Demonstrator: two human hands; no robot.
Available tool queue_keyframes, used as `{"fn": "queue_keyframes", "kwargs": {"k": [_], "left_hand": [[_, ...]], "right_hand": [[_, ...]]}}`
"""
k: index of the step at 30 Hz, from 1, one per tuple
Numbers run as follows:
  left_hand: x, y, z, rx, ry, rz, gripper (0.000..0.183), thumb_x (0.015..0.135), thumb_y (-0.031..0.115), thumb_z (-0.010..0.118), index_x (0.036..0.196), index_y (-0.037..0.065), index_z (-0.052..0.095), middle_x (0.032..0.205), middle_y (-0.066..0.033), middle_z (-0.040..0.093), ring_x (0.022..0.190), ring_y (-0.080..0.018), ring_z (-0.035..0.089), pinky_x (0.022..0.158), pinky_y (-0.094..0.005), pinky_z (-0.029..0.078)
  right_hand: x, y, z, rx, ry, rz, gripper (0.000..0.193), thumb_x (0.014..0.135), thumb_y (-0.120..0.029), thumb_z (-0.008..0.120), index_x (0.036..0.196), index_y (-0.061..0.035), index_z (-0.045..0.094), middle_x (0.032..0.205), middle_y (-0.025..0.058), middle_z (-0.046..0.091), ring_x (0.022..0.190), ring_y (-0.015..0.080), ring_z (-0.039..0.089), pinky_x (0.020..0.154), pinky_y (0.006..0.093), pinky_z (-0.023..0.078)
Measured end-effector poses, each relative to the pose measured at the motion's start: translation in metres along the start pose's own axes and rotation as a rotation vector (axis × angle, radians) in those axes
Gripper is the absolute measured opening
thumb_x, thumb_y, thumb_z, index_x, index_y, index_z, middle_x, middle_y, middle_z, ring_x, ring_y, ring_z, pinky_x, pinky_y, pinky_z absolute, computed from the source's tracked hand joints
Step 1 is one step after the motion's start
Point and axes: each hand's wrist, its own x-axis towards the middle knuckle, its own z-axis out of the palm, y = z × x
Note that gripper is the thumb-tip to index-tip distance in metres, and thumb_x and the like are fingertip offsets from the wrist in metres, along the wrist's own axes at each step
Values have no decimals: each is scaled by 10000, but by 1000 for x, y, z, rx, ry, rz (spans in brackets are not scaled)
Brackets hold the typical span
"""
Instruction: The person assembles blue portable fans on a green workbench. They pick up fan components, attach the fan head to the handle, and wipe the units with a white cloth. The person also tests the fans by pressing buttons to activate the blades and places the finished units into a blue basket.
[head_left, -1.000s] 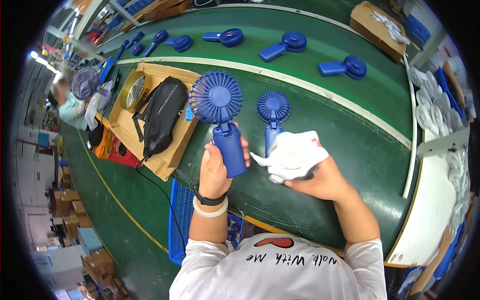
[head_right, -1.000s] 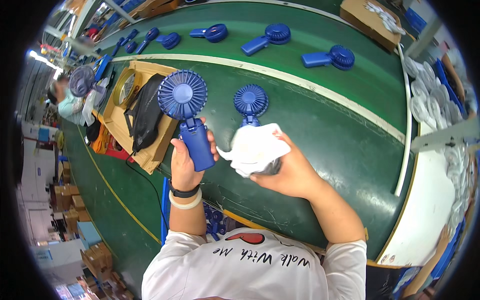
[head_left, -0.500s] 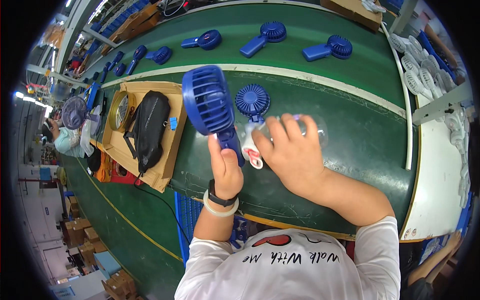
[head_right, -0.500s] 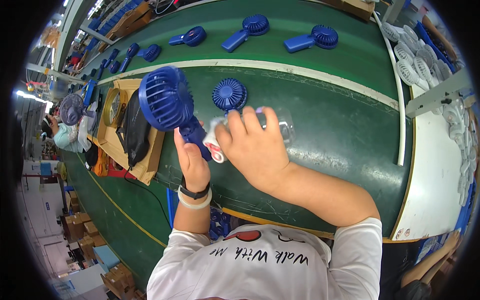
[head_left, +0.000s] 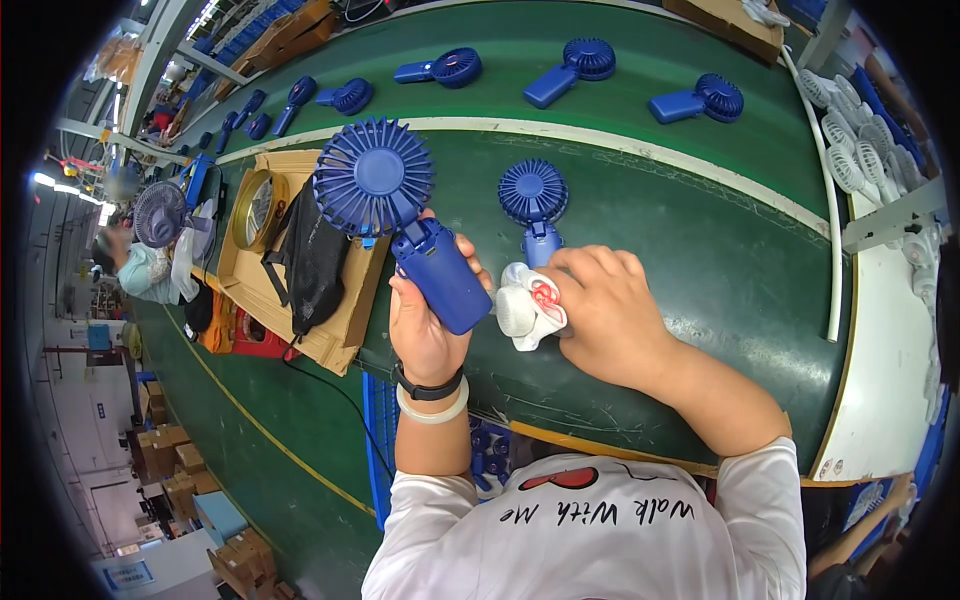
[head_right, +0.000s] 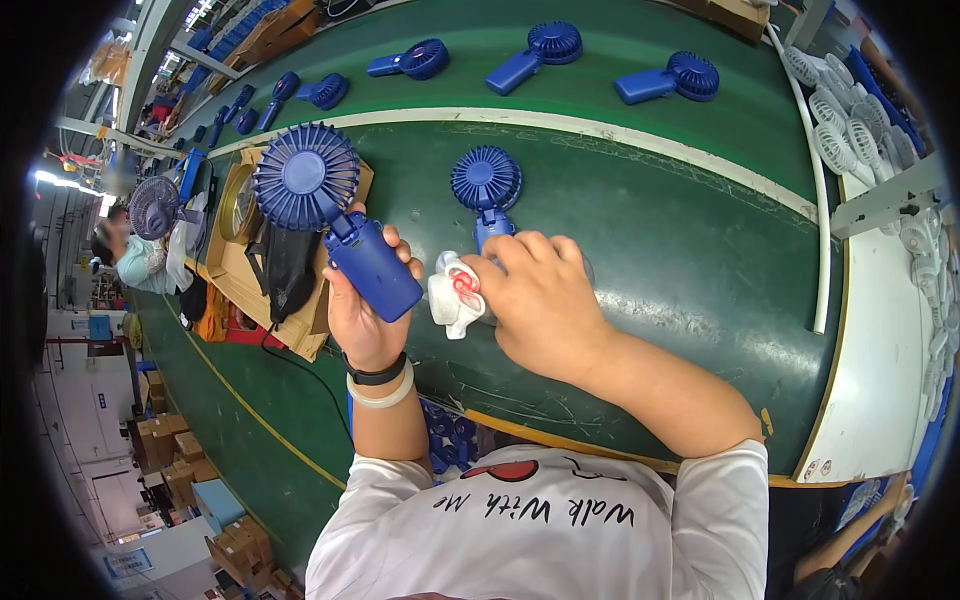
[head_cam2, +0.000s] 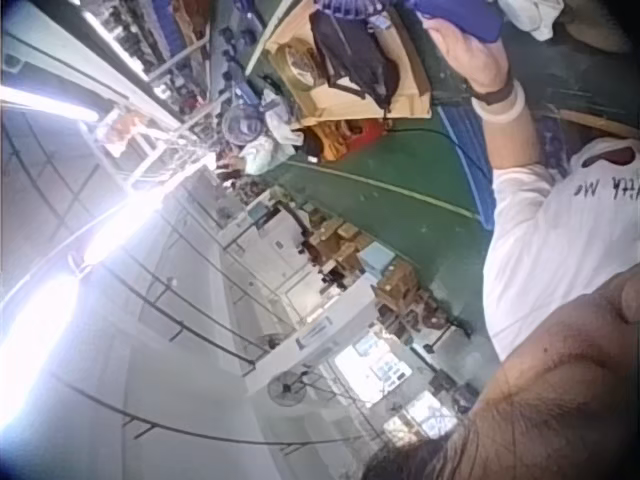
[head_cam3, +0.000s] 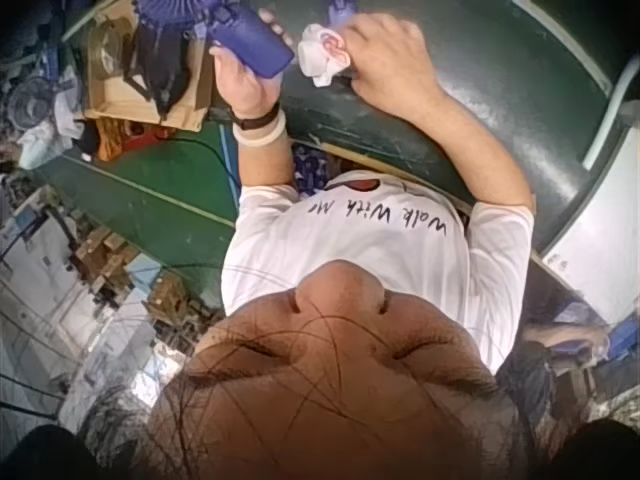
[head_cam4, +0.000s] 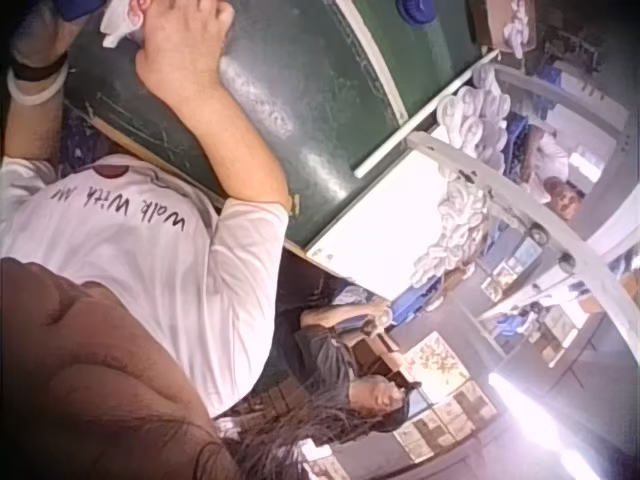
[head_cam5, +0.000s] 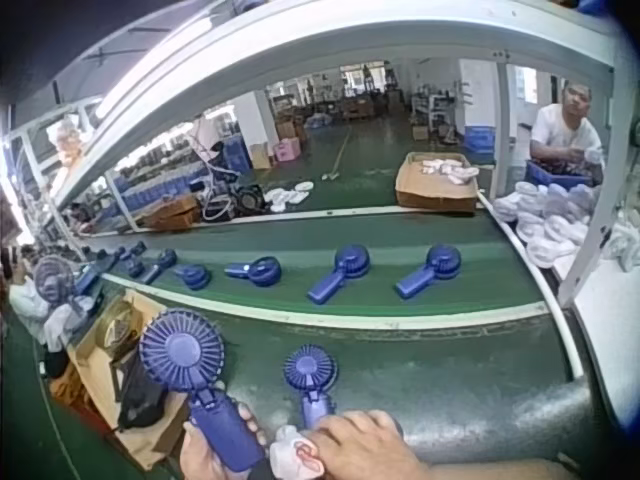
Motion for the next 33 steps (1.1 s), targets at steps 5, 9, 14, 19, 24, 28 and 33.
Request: {"fn": "queue_keyframes", "kwargs": {"k": [5,9,14,19,24,28,33], "left_hand": [[-6,13,-5,32,-1,64,651,940,476,425,1409,76,215,1106,-120,479,970,-214,490,811,-365,442],[-18,31,5,113,22,184,676,930,494,437,1420,97,196,1102,-115,466,961,-215,473,811,-369,423],[-33,31,31,133,20,223,727,909,510,471,1438,117,163,1116,-119,456,967,-221,456,817,-387,408],[-43,31,34,254,107,215,739,895,486,517,1428,102,177,1133,-134,455,996,-222,457,824,-388,405],[-41,23,32,231,85,212,724,892,462,536,1408,72,210,1133,-158,472,995,-234,486,843,-402,424],[-33,1,40,173,133,176,710,883,409,581,1375,12,258,1165,-207,517,1030,-266,543,883,-404,449],[-19,-41,59,-112,118,-52,689,939,434,455,1420,14,195,1208,-183,511,1045,-235,546,929,-374,438]], "right_hand": [[14,-5,14,189,-34,80,456,623,-56,662,1074,-90,602,1065,98,544,1034,289,505,900,419,364],[40,-6,51,494,41,-42,445,646,-138,708,1077,-85,609,1146,144,538,1108,336,474,988,429,356],[85,-7,119,887,50,-51,559,649,-161,764,1168,-83,569,1221,146,501,1160,325,468,987,396,395],[87,0,136,451,90,-39,731,702,-313,752,1272,20,437,1323,233,387,1235,386,390,1035,411,350],[39,-2,95,411,5,40,634,782,-220,675,1280,64,404,1305,233,413,1242,390,384,1032,423,336],[-1,6,41,416,59,-63,585,793,-179,645,1275,51,406,1292,203,450,1214,382,420,978,429,377],[-21,-1,-18,253,167,-361,633,773,-280,640,1284,28,429,1354,189,432,1267,332,404,1018,450,336]]}}
